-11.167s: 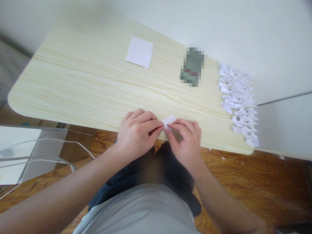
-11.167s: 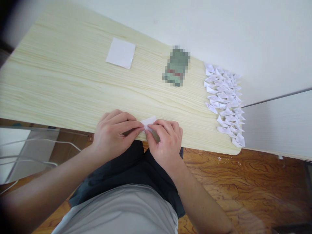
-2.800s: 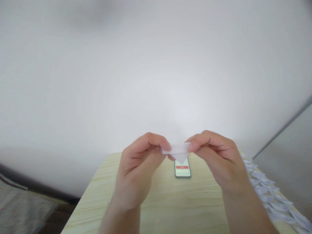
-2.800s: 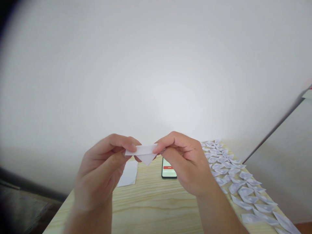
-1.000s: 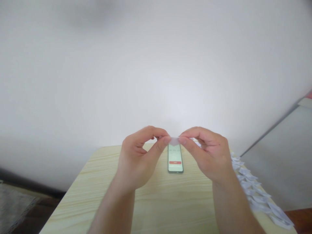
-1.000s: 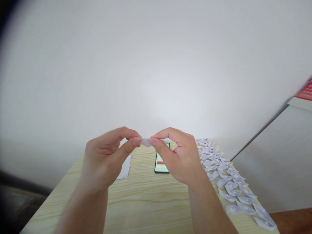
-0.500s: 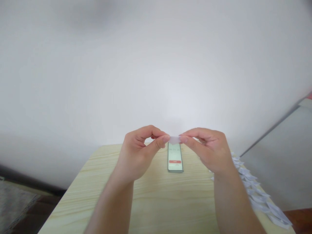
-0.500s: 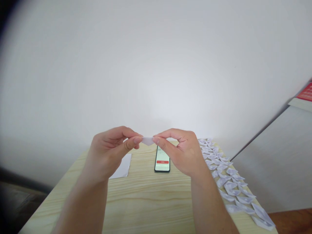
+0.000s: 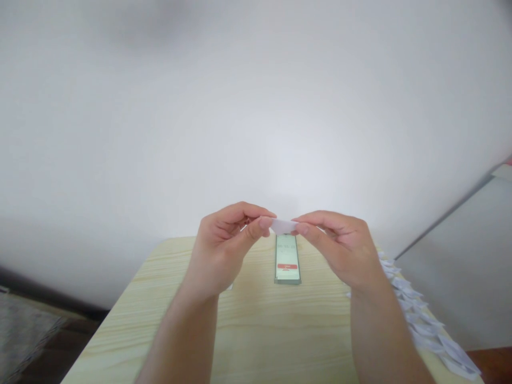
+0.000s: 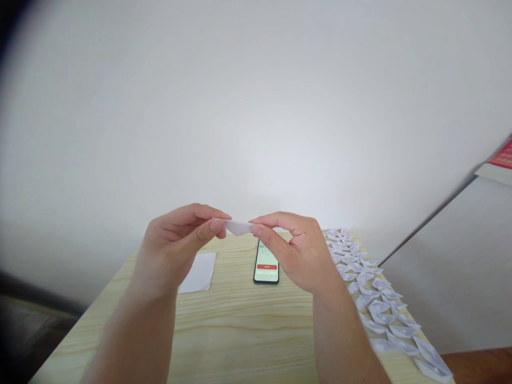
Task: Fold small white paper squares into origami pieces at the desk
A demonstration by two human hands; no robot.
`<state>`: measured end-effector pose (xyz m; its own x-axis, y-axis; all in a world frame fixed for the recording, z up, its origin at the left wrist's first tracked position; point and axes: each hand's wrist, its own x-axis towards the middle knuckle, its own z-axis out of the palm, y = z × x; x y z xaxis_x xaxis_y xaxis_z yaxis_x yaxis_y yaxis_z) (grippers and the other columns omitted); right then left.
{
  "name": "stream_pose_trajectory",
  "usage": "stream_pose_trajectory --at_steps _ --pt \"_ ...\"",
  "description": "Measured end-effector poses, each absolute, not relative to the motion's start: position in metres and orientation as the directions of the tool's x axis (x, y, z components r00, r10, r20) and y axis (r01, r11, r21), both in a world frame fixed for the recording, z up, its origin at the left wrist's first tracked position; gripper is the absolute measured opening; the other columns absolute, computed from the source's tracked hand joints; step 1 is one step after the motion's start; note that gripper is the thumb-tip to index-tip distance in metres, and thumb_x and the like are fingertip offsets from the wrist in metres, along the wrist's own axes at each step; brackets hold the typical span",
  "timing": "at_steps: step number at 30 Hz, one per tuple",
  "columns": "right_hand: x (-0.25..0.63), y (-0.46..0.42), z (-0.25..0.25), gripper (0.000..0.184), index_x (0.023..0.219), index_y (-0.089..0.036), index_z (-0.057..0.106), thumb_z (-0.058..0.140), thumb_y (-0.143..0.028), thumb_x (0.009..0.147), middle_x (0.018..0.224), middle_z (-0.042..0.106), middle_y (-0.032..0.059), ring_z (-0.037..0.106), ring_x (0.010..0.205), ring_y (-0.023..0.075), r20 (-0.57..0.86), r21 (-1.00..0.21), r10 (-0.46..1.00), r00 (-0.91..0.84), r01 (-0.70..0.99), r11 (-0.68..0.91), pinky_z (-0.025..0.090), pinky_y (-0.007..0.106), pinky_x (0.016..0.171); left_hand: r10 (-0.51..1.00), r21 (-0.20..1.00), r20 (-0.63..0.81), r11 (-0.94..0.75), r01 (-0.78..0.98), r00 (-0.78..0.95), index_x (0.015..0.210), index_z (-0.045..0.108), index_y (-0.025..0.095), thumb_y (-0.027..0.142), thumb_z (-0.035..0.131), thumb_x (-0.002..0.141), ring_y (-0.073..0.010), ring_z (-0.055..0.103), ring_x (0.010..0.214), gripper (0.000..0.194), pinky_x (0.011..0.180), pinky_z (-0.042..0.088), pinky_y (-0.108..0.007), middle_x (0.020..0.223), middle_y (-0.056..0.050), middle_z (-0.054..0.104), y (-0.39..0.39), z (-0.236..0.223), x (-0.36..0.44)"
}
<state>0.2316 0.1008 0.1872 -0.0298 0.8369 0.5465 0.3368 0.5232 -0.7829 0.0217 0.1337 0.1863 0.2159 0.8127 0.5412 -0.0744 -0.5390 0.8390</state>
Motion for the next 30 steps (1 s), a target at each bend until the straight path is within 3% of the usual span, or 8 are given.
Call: stream_pose_trajectory --at_steps 16,21,30 --pt "0.222 0.101 0.187 0.005 0.091 -0.026 0.077 0.074 -0.029 0.092 0.09 0.078 -0.0008 0.071 0.084 0.0175 0.58 -0.735 0.813 -0.051 0.397 0.55 0.054 0.031 0.079 0.816 0.838 0.496 -0.539 0.083 0.296 0.088 0.075 0.022 0.032 0.073 0.092 -0.0162 0.062 0.081 0.011 0.076 0.047 -0.03 0.084 -0.002 0.073 0.131 0.187 0.027" --pt "0.222 0.101 0.187 0.005 0.088 -0.025 0.075 0.071 -0.025 0.092 0.087 0.076 -0.0012 0.068 0.082 0.0162 0.605 -0.739 0.796 -0.022 0.356 0.572 0.053 0.03 0.077 0.82 0.835 0.516 -0.546 0.068 0.247 0.09 0.072 0.021 0.033 0.074 0.091 -0.0162 0.061 0.08 0.013 0.078 0.048 -0.031 0.083 -0.002 0.07 0.131 0.186 0.03" --pt "0.217 0.1 0.19 0.01 0.085 -0.024 0.075 0.074 -0.032 0.091 0.082 0.074 0.0008 0.066 0.078 0.0177 0.552 -0.78 0.834 -0.024 0.34 0.526 0.052 0.031 0.071 0.828 0.842 0.525 -0.539 0.024 0.198 0.089 0.073 0.02 0.035 0.075 0.089 -0.0182 0.061 0.08 0.015 0.076 0.049 -0.032 0.083 -0.004 0.07 0.131 0.186 0.032"
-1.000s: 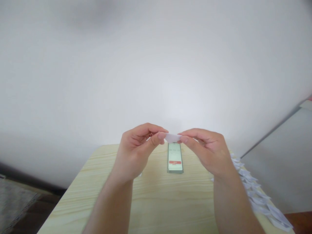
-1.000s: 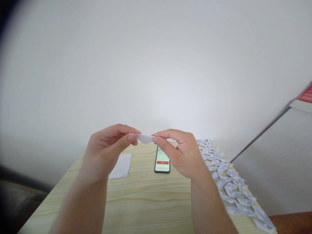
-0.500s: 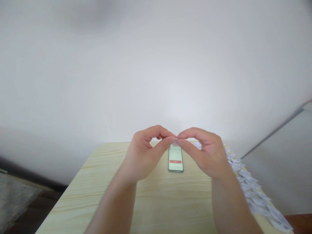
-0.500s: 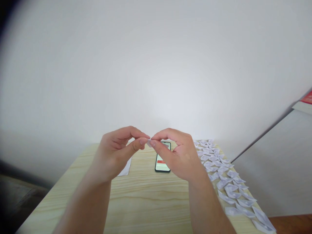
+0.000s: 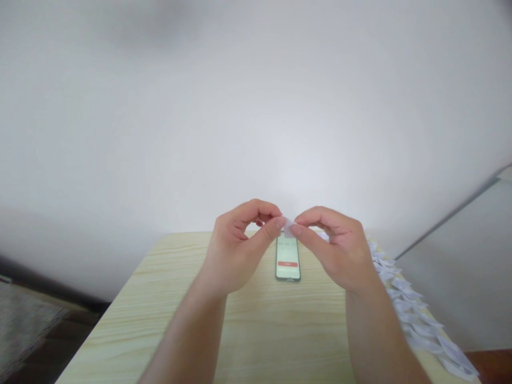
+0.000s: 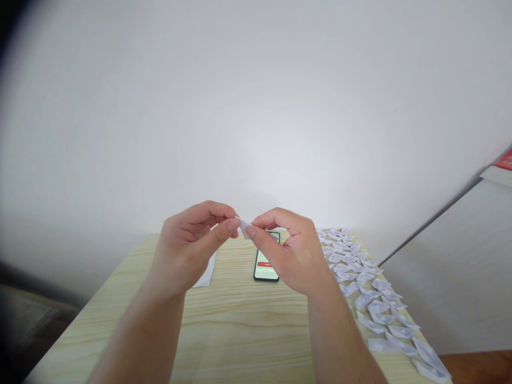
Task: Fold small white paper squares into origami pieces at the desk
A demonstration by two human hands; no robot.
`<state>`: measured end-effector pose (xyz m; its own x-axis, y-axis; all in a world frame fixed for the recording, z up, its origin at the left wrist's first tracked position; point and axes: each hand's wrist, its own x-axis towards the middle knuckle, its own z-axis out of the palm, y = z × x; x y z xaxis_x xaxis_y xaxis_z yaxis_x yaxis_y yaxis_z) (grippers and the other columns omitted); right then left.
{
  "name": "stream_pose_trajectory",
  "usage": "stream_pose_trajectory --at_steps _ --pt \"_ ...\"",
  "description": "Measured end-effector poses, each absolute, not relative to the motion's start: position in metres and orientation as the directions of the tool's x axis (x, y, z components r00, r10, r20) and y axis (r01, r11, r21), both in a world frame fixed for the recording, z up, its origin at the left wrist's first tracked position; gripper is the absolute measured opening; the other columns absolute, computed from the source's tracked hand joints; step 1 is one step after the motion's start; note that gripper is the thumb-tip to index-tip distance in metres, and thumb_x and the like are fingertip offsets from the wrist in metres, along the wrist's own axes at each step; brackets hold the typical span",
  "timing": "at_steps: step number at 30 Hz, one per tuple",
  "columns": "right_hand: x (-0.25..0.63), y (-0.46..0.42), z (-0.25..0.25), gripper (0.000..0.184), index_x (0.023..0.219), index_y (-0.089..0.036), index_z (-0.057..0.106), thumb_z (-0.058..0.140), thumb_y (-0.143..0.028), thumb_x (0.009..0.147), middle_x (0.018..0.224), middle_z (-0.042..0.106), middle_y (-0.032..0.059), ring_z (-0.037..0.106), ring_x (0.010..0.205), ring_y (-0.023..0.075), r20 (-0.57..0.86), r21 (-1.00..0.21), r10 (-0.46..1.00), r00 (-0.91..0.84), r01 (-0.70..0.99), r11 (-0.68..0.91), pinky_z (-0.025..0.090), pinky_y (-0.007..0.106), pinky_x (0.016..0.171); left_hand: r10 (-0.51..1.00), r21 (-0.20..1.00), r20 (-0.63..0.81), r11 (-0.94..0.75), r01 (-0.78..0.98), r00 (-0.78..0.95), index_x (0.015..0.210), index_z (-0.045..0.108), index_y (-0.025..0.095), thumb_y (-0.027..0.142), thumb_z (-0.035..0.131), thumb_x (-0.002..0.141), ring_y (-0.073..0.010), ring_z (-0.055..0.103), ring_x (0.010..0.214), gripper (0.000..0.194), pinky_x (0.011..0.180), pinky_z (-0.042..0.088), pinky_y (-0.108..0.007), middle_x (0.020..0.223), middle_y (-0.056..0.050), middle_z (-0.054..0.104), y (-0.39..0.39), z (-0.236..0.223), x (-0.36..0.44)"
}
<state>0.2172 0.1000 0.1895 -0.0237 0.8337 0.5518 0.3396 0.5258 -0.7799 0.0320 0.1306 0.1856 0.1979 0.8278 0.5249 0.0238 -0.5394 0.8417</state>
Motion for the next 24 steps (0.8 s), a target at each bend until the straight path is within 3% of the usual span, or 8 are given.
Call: stream_pose_trajectory --at_steps 4,10,19,24 --pt "0.2168 0.1044 0.1871 0.008 0.083 -0.024 0.075 0.076 -0.029 0.09 0.08 0.071 0.0009 0.064 0.076 0.0168 0.592 -0.781 0.806 0.019 0.258 0.568 0.051 0.032 0.072 0.812 0.824 0.542 -0.564 0.055 0.214 0.098 0.073 0.022 0.035 0.076 0.088 -0.0185 0.061 0.086 0.016 0.079 0.049 -0.032 0.089 -0.004 0.07 0.1331 0.1856 0.0335" --pt "0.2152 0.1068 0.1857 0.009 0.083 -0.023 0.077 0.079 -0.031 0.087 0.081 0.07 0.0011 0.065 0.076 0.0161 0.572 -0.812 0.818 0.055 0.176 0.556 0.051 0.03 0.068 0.812 0.834 0.495 -0.544 0.094 0.311 0.086 0.072 0.019 0.034 0.07 0.093 -0.0169 0.058 0.081 0.017 0.074 0.044 -0.03 0.083 -0.003 0.068 0.1365 0.1843 0.0315" --pt "0.219 0.1034 0.1897 0.012 0.095 -0.027 0.083 0.072 -0.031 0.093 0.089 0.08 0.0012 0.072 0.081 0.0182 0.527 -0.839 0.849 -0.025 0.143 0.525 0.057 0.031 0.075 0.836 0.89 0.451 -0.449 -0.082 0.312 0.096 0.074 0.019 0.037 0.072 0.092 -0.019 0.064 0.085 0.019 0.08 0.052 -0.032 0.089 -0.006 0.072 0.1398 0.1802 0.0318" --pt "0.2195 0.1031 0.1902 0.009 0.094 -0.027 0.082 0.074 -0.031 0.092 0.092 0.081 0.0023 0.075 0.085 0.0204 0.489 -0.866 0.869 -0.073 0.08 0.494 0.06 0.035 0.081 0.846 0.894 0.449 -0.422 -0.152 0.288 0.096 0.076 0.018 0.035 0.075 0.09 -0.0159 0.065 0.075 0.018 0.071 0.054 -0.028 0.079 -0.004 0.071 0.1404 0.1815 0.0331"
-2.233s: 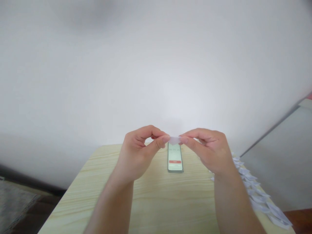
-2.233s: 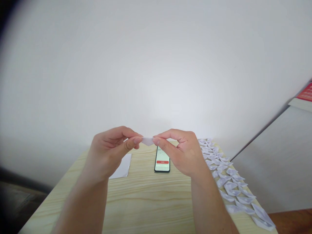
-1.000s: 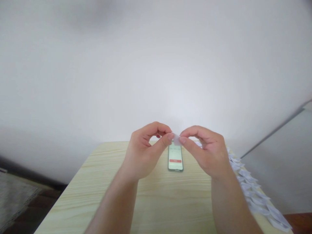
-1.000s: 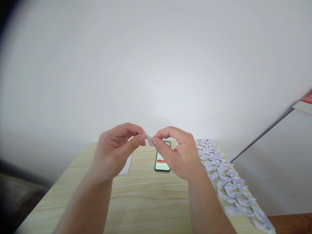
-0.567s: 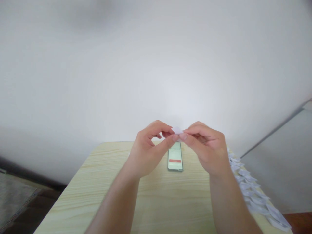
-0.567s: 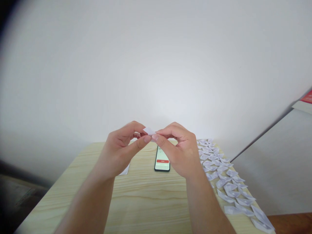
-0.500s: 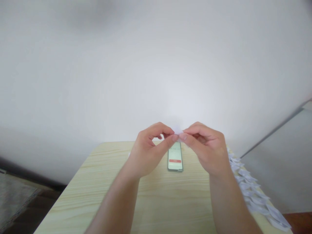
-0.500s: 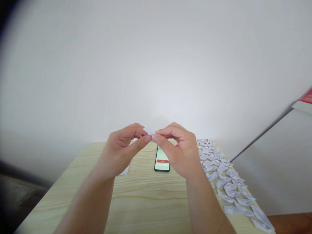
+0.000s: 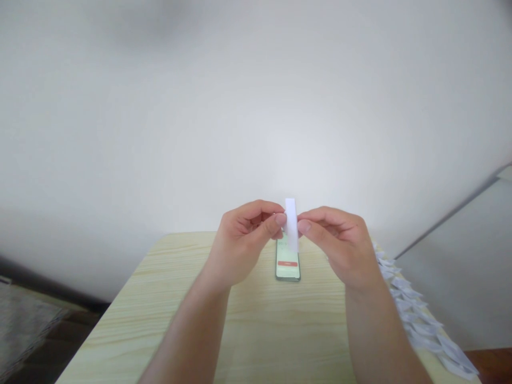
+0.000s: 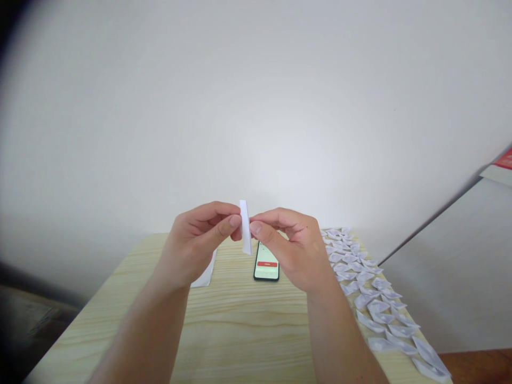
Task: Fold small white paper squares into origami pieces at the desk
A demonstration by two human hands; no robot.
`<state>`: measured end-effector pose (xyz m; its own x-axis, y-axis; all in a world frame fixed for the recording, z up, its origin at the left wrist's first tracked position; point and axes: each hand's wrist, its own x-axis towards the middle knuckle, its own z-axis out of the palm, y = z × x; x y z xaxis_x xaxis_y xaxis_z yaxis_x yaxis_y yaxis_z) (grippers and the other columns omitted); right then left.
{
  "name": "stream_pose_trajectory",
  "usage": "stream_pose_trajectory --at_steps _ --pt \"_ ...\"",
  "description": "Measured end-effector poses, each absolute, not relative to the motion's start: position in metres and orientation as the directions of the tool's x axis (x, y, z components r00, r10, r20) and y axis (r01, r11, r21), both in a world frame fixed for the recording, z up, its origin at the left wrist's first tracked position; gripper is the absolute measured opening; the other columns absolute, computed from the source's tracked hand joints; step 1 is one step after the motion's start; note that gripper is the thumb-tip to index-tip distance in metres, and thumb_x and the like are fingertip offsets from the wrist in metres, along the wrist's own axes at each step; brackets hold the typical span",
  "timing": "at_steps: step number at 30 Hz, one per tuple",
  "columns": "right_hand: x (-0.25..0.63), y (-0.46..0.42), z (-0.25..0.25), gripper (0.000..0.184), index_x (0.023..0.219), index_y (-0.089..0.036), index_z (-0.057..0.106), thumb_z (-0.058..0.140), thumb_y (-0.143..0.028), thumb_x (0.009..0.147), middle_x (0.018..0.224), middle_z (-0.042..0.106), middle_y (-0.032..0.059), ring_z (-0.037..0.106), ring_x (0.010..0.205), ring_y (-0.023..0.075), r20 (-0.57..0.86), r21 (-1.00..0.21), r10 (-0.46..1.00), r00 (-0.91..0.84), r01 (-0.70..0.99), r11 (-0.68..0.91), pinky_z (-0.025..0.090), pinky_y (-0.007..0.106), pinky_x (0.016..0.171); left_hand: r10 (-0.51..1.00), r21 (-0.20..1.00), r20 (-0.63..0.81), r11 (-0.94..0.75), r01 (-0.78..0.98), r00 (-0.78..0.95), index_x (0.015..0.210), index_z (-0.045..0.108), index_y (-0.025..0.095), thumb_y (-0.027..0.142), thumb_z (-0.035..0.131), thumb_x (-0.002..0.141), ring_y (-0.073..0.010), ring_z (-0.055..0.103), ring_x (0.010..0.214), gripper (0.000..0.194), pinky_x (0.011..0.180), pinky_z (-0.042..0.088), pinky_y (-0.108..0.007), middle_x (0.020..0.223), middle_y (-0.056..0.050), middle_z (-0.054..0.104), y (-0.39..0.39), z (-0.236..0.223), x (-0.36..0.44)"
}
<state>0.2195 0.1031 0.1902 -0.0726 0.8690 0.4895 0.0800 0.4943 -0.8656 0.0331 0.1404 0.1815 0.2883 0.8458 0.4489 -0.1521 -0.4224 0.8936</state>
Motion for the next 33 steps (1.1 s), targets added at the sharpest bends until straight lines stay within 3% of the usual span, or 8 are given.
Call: stream_pose_trajectory --at_steps 18,33 --pt "0.222 0.102 0.19 0.012 0.096 -0.026 0.08 0.079 -0.036 0.088 0.097 0.082 0.0046 0.077 0.093 0.024 0.414 -0.907 0.903 -0.117 0.037 0.421 0.061 0.042 0.091 0.847 0.898 0.438 -0.396 -0.192 0.302 0.095 0.076 0.017 0.034 0.074 0.091 -0.0165 0.067 0.076 0.017 0.073 0.056 -0.029 0.08 -0.004 0.073 0.138 0.184 0.033" --pt "0.224 0.111 0.183 0.008 0.092 -0.025 0.08 0.081 -0.031 0.086 0.082 0.079 0.0013 0.075 0.078 0.0191 0.448 -0.893 0.878 -0.169 -0.117 0.434 0.062 0.037 0.081 0.842 0.905 0.415 -0.345 -0.247 0.346 0.097 0.075 0.017 0.031 0.074 0.091 -0.0169 0.067 0.077 0.015 0.072 0.055 -0.03 0.082 -0.005 0.073 0.136 0.186 0.033"
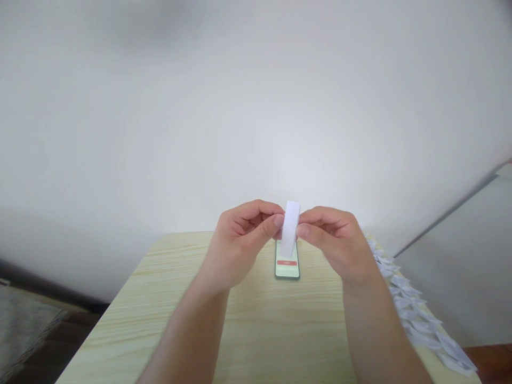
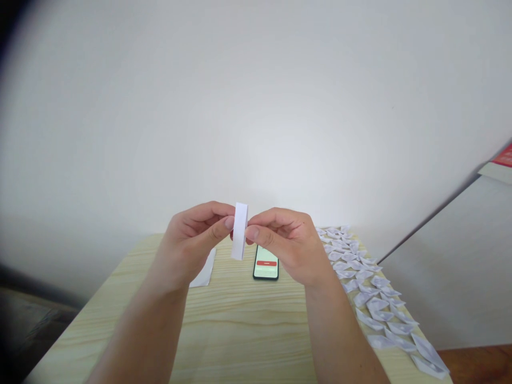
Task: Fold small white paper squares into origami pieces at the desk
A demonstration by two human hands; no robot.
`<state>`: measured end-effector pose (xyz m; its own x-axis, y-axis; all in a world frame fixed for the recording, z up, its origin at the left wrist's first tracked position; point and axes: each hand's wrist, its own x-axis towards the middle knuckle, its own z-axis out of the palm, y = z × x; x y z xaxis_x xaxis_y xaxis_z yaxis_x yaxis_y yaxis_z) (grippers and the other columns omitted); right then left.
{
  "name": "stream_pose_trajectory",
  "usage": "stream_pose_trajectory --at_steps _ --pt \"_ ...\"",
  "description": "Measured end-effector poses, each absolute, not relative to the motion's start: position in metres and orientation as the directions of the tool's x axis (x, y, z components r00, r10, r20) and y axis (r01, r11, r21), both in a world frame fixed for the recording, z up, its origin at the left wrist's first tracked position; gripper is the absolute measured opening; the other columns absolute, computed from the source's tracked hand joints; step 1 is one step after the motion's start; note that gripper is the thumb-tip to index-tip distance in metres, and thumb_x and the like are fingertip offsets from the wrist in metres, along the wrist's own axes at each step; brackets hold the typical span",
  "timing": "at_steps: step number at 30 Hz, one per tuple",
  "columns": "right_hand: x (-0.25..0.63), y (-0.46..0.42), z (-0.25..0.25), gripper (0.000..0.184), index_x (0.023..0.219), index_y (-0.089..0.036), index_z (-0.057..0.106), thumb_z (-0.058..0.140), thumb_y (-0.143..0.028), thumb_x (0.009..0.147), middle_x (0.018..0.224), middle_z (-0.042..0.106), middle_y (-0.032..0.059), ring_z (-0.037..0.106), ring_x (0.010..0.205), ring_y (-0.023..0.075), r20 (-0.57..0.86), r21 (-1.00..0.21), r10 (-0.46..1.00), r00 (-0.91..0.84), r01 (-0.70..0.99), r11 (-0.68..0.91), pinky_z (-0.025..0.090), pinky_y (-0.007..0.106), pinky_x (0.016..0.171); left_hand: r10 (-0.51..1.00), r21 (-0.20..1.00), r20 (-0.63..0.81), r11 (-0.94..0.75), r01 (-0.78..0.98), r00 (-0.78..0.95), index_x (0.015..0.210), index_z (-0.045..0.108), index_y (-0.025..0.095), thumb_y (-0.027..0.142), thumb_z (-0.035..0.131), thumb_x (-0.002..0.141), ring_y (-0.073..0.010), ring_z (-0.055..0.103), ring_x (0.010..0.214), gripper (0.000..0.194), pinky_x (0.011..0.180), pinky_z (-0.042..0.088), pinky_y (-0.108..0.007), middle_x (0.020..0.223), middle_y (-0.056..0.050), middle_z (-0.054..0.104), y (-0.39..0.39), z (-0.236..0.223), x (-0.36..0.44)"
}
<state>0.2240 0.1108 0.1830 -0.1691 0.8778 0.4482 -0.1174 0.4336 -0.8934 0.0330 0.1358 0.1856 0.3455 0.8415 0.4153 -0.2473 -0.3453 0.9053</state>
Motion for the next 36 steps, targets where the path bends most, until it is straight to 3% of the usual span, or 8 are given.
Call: stream_pose_trajectory --at_steps 8,18,26,36 --pt "0.2256 0.1125 0.1811 0.007 0.094 -0.026 0.081 0.08 -0.024 0.088 0.085 0.08 0.0004 0.074 0.08 0.0158 0.488 -0.872 0.852 -0.191 -0.158 0.464 0.061 0.03 0.075 0.841 0.898 0.426 -0.348 -0.269 0.334 0.096 0.076 0.015 0.029 0.075 0.09 -0.0161 0.068 0.076 0.015 0.071 0.056 -0.028 0.082 -0.005 0.074 0.1347 0.1868 0.0351" --pt "0.2249 0.1107 0.1832 0.005 0.095 -0.025 0.08 0.077 -0.023 0.09 0.084 0.079 0.0007 0.073 0.081 0.0153 0.503 -0.863 0.85 -0.157 -0.147 0.484 0.06 0.029 0.076 0.853 0.89 0.45 -0.406 -0.205 0.265 0.102 0.077 0.019 0.027 0.08 0.086 -0.0166 0.07 0.077 0.019 0.072 0.055 -0.028 0.083 -0.004 0.075 0.1316 0.1847 0.036" --pt "0.2253 0.1106 0.1835 0.008 0.097 -0.025 0.08 0.077 -0.022 0.09 0.085 0.079 0.0011 0.073 0.082 0.0159 0.51 -0.859 0.842 -0.174 -0.149 0.489 0.06 0.03 0.076 0.851 0.895 0.428 -0.351 -0.276 0.304 0.098 0.078 0.018 0.026 0.079 0.086 -0.0151 0.07 0.076 0.014 0.069 0.056 -0.026 0.087 -0.005 0.078 0.1313 0.1866 0.037" --pt "0.2189 0.1085 0.1804 0.004 0.092 -0.023 0.078 0.074 -0.021 0.09 0.082 0.076 0.0002 0.072 0.078 0.0163 0.531 -0.847 0.847 -0.016 0.012 0.532 0.057 0.03 0.072 0.841 0.873 0.486 -0.481 -0.084 0.24 0.101 0.076 0.02 0.03 0.077 0.089 -0.0178 0.07 0.083 0.016 0.079 0.056 -0.032 0.089 -0.004 0.077 0.1311 0.1827 0.0377"
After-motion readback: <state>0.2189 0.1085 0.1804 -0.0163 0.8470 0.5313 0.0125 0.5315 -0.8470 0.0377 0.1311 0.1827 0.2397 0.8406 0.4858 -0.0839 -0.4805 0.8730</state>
